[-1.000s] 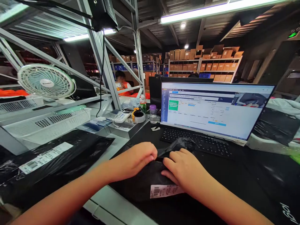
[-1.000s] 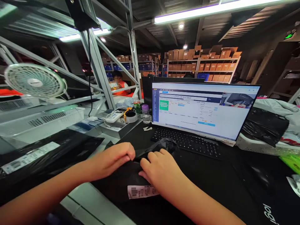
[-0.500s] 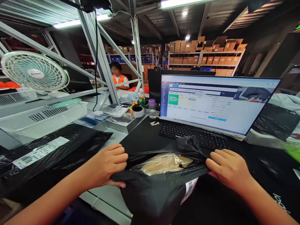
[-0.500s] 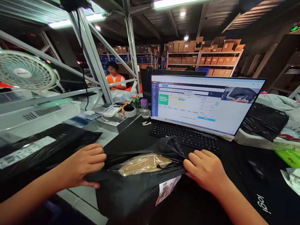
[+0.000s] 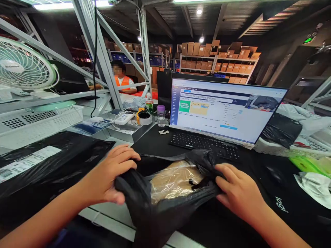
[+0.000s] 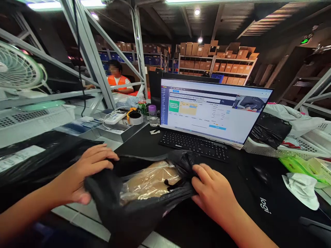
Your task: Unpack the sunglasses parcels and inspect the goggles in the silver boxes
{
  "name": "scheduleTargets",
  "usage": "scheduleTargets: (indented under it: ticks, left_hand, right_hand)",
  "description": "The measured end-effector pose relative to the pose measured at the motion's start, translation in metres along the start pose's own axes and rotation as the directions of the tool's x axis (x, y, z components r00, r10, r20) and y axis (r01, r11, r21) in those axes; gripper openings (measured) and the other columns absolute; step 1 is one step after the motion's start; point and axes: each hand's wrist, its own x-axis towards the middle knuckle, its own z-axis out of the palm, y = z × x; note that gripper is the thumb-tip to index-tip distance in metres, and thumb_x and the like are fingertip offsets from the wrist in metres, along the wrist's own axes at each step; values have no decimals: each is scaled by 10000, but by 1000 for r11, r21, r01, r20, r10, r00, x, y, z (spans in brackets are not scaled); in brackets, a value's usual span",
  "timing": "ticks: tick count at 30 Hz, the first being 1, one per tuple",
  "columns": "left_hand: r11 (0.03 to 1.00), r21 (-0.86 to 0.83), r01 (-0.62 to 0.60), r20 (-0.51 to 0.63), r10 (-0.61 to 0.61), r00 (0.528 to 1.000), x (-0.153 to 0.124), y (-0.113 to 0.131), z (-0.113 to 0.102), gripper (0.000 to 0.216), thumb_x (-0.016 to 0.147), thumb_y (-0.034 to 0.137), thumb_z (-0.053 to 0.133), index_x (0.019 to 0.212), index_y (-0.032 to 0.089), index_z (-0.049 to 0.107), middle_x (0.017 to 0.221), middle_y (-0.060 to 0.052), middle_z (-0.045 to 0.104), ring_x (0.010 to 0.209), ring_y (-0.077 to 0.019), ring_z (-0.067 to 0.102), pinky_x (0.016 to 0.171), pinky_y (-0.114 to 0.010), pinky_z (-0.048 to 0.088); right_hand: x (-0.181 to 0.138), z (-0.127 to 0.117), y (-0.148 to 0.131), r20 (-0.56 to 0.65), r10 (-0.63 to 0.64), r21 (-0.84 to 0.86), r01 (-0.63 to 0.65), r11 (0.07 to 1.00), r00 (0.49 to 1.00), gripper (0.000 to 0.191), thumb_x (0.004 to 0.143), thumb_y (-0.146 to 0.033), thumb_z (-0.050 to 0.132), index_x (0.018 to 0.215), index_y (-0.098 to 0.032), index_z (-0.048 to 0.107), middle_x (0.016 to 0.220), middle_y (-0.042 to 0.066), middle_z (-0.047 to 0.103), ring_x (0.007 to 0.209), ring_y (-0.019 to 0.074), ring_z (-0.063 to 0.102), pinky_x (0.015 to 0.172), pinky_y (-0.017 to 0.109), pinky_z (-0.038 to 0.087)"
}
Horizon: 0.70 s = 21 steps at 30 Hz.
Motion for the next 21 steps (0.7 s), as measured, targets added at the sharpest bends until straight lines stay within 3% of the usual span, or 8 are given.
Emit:
scheduleTargets:
  ticks: [2,4,6,8,10,12,16,21]
  left_hand:
    - [999,38,-32,-93,35,995,2,32,-6,830,757,907,452,1214,238,632,1312,-152,659,1206,-369,573,1153,-591,272]
    - [982,106,-156,-76,164,984,6,66,-11,817,746,813,608,1322,234,581,1280,-152,694,1182,-366,606,1111,-577,367]
    - [969,116,-220,29,218,976,12,95,-12,613,799,635,696,1262,241,623,1168,-106,749,1067,-305,663,1007,-478,486]
    - [973,113,-201,105,189,976,14,113,-7,417,836,544,700,1130,249,675,1029,-62,767,900,-252,679,854,-408,535]
    - [978,123,-168,131,151,980,11,120,1,315,884,533,657,1004,244,683,914,-35,746,765,-216,651,717,-368,521]
    - [974,155,-165,100,151,984,5,119,11,311,964,516,553,878,234,651,803,-16,704,652,-188,604,592,-339,462]
    - [959,235,-158,-32,171,985,-8,110,22,412,1056,408,374,718,234,535,648,5,599,508,-163,498,479,-335,316]
    - [962,222,-158,-25,168,985,-16,107,15,417,1067,313,373,667,233,456,566,27,520,449,-150,416,463,-348,245]
  right_hand:
    - [9,-17,-9,28,10,100,-13,995,1000,140,769,-216,702,900,-200,654,1388,187,572,1241,367,558,945,500,534]
    - [20,-35,-17,30,-60,196,53,979,998,174,828,-234,684,999,-217,657,1472,174,517,1332,368,499,1027,551,500]
    - [29,-48,-25,58,-208,293,182,939,976,147,914,-295,634,1051,-244,649,1423,136,577,1310,320,529,1074,527,472]
    - [36,-50,-30,148,-334,381,258,888,931,133,973,-367,584,1022,-255,638,1233,92,687,1136,255,627,1030,449,491]
    - [38,-44,-31,238,-335,377,231,897,912,177,1007,-382,536,930,-244,614,970,46,715,882,208,651,906,394,510]
    - [36,-33,-25,259,-234,269,163,949,937,226,1023,-310,483,834,-225,574,777,18,655,711,191,592,802,374,486]
    - [25,-14,3,137,-176,157,154,975,975,295,1007,-178,396,742,-218,520,653,2,569,596,171,494,736,345,432]
    - [2,15,39,-69,-247,191,256,948,967,300,954,-124,416,684,-241,473,573,-26,500,524,152,416,640,316,397]
